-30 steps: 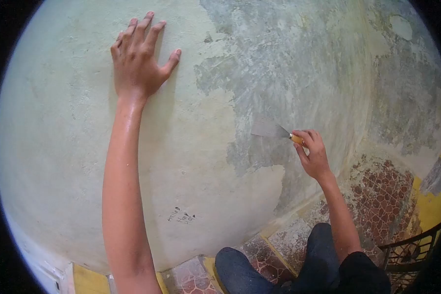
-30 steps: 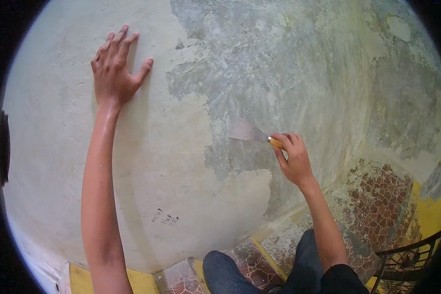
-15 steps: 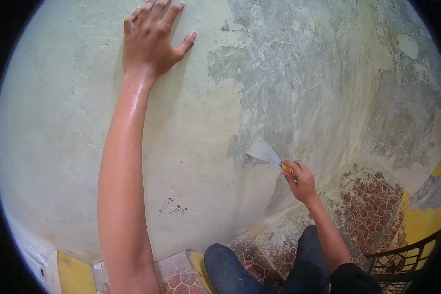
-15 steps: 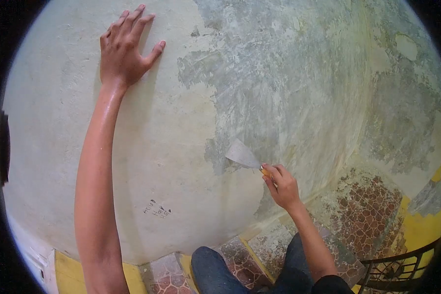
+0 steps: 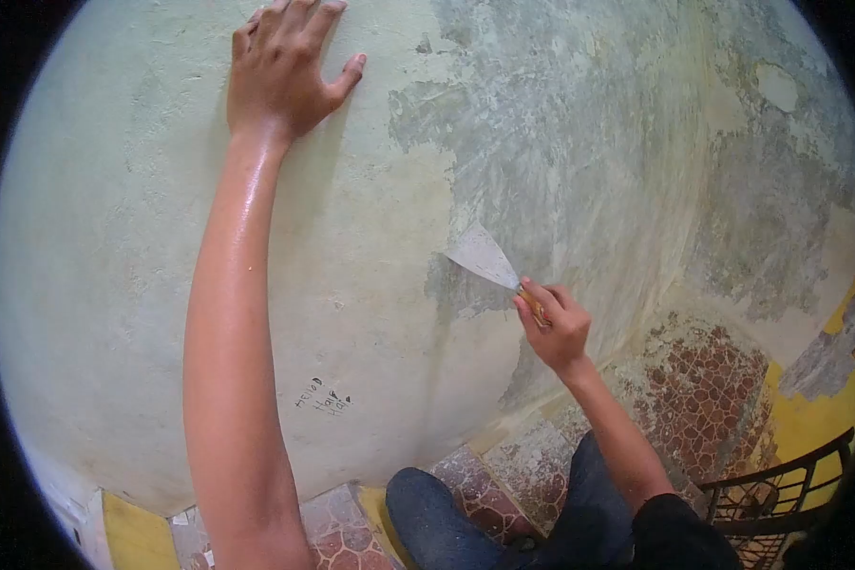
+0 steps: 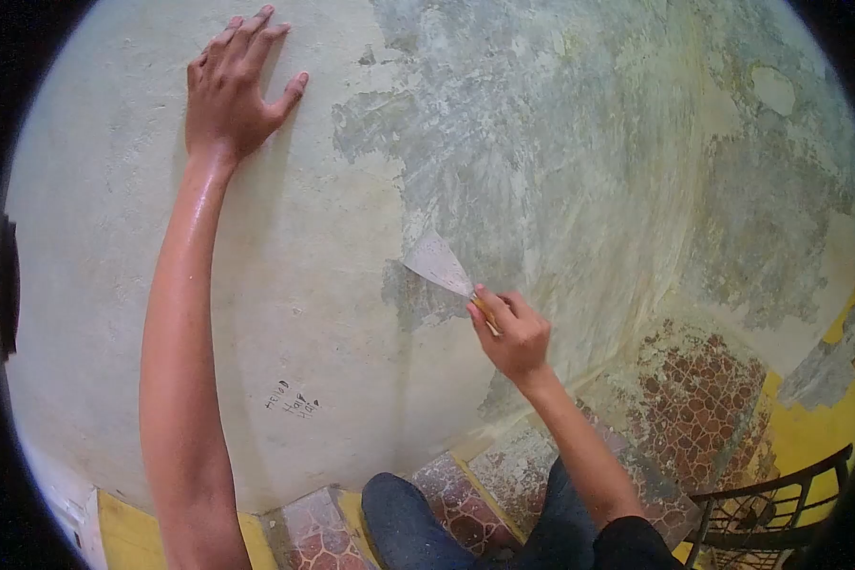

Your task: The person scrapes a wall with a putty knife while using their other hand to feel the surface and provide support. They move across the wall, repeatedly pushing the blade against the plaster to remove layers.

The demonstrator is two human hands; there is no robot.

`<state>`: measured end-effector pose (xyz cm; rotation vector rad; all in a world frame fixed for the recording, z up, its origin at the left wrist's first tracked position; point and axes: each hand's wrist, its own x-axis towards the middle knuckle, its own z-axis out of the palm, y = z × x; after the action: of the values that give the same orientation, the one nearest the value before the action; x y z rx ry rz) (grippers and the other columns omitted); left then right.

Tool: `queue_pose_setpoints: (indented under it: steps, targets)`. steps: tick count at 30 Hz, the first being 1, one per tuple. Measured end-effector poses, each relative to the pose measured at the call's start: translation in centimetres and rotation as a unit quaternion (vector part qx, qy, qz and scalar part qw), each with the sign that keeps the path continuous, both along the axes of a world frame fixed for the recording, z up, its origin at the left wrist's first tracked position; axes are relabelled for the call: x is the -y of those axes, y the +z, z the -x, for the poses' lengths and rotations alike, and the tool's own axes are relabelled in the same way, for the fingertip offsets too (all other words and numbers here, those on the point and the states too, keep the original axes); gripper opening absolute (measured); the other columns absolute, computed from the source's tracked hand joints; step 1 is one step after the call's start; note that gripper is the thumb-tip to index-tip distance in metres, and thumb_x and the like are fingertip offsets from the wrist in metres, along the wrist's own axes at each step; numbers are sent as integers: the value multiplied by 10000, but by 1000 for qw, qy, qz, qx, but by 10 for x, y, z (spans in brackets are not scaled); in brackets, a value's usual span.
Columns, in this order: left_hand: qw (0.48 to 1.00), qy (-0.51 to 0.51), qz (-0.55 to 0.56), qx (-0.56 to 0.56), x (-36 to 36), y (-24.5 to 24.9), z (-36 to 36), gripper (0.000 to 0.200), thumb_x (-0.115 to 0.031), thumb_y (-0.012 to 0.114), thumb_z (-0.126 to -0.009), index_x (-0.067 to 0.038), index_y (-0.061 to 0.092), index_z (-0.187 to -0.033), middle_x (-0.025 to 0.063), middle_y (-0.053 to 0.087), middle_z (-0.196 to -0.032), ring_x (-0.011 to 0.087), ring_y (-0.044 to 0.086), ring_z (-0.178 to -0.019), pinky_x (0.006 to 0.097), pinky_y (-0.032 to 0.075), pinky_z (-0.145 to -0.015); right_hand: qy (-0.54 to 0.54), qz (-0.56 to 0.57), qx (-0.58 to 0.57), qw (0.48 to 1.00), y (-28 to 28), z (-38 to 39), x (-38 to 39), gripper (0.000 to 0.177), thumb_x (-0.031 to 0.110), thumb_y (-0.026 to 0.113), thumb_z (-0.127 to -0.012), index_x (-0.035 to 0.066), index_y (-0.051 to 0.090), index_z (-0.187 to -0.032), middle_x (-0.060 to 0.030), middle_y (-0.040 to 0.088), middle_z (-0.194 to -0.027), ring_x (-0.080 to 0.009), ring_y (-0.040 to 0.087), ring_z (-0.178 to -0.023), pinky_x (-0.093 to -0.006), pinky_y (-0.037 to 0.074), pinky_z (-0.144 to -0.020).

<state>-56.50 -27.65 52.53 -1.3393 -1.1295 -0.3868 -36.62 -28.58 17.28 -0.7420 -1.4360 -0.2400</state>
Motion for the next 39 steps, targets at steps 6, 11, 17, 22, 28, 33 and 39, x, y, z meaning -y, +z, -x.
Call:
queue_pose_setpoints:
  steps: [6,11,17,22,28,33,39]
  targets:
    - [986,-85,-88,-111,-23,9,31,601,-538,644,-822,-300,513,-1358,-67,432,-1497,195,422,-1355,425,344,-1095,6,102,-68,992,-27,37,18,245,154,763,-817,97,704,-1048,-82,626,-780,-220,612,-578,-317,468,-487]
    - [999,-3,-35,-23,-4,2,5,612,-423,686,-794,-105,538,-1295,104,469,-1438,296,383,-1363,505,278,-1141,1,109,-113,988,-18,48,21,219,154,753,-826,88,699,-1029,-88,627,-794,-233,621,-594,-328,474,-497]
    - [999,-7,-29,-11,-3,-1,5,603,-396,704,-785,-93,541,-1280,108,481,-1422,296,388,-1361,506,286,-1137,-11,135,-115,984,-15,54,29,229,161,746,-833,79,690,-1039,-89,624,-799,-247,637,-614,-337,485,-510]
    - [1000,-6,0,9,6,-1,-3,592,-378,700,-794,-84,538,-1282,116,486,-1417,300,408,-1347,503,291,-1133,-7,129,-142,981,-23,68,36,222,167,743,-836,75,691,-1032,-91,622,-800,-254,646,-634,-339,493,-525]
    - [1000,-24,-11,-13,1,-1,3,582,-369,694,-799,-75,539,-1276,121,493,-1406,298,415,-1340,498,298,-1130,-24,154,-153,976,-18,73,38,201,164,735,-843,73,691,-1017,-90,625,-806,-263,644,-651,-346,493,-540]
    - [1000,-19,-13,-15,0,-2,6,598,-378,696,-794,-79,532,-1285,119,477,-1420,290,394,-1355,496,293,-1135,-19,155,-157,975,-14,75,41,191,170,731,-843,69,686,-999,-97,626,-810,-270,630,-633,-362,486,-535]
    - [986,-74,-95,-120,-19,7,30,544,-480,651,-835,-275,533,-1325,-75,486,-1443,157,475,-1295,379,410,-1032,-6,162,-182,970,-16,84,46,190,181,724,-848,76,680,-1001,-96,636,-824,-274,642,-658,-362,499,-552]
